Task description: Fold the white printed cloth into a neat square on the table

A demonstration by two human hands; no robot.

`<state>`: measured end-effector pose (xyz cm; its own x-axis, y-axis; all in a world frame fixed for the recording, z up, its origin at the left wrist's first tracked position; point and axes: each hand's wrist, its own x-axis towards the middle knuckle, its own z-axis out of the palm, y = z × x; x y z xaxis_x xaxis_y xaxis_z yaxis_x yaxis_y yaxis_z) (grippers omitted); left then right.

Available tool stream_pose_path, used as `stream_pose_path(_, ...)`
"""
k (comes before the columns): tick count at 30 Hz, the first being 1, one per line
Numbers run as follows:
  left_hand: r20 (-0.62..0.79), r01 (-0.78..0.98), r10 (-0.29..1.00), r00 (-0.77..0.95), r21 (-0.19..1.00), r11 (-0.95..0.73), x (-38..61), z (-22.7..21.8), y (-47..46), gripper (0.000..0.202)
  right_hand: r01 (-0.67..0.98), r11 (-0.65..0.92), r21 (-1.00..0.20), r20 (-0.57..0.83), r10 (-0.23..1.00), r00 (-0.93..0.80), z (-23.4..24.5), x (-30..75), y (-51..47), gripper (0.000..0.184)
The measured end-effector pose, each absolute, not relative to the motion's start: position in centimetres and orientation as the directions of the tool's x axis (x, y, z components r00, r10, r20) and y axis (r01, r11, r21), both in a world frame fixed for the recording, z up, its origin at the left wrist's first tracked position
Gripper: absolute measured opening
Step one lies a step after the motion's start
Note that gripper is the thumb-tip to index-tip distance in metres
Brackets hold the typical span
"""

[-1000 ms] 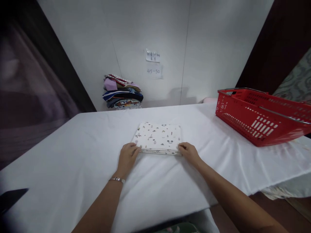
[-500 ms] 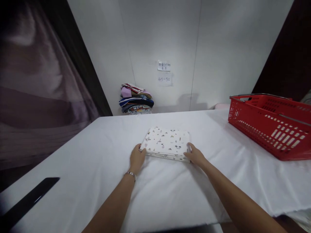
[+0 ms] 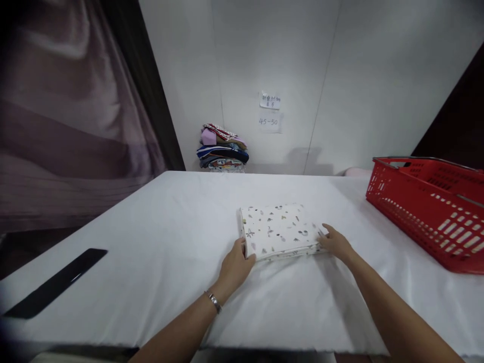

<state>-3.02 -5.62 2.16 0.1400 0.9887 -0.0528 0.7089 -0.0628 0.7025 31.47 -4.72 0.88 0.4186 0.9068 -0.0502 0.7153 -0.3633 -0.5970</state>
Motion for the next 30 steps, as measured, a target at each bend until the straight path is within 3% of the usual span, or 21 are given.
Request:
stream_pose_path(3,-0.053,0.693,0.99,0.128,0.719,-0.051,-3.1,2.2,-5.7,0.048,0.899,-0.153,-0.411,0.196,0.948,0.251,1.4,29.3,-4.3,0.055)
stream_pose_path(5,-0.05,0.687,0.992,0.12,0.725,-0.046,-3.1,2.3,-5.7,0.047,0.927,0.043,-0.374,0.312,0.947,0.081,1.8,26.7,-3.6,0.048)
stream_pose_path(11,-0.022,0.706,0.996,0.088,0.707,-0.047,-2.8,2.0,-6.1,0.05,0.849,0.362,-0.386,0.308,0.918,-0.251,2.9,16.6,0.0,0.043)
stream_pose_path(18,0.091,0.729,0.979,0.185,0.655,-0.199,-3.2,1.6,-6.4,0.062,0.891,0.335,-0.306,0.241,0.933,-0.268,3.9,9.6,5.2,0.054)
stream_pose_path(23,0.117,0.79,0.956,0.27,0.541,-0.29,-3.3,1.4,-6.2,0.032,0.923,0.314,-0.223,0.023,0.948,-0.317,1.3,7.8,7.2,0.059)
stream_pose_path(30,0.127,0.795,0.932,0.341,0.491,-0.357,-3.6,1.2,-5.7,0.021,0.926,0.328,-0.187,0.025,0.944,-0.33,-0.1,7.9,7.6,0.061)
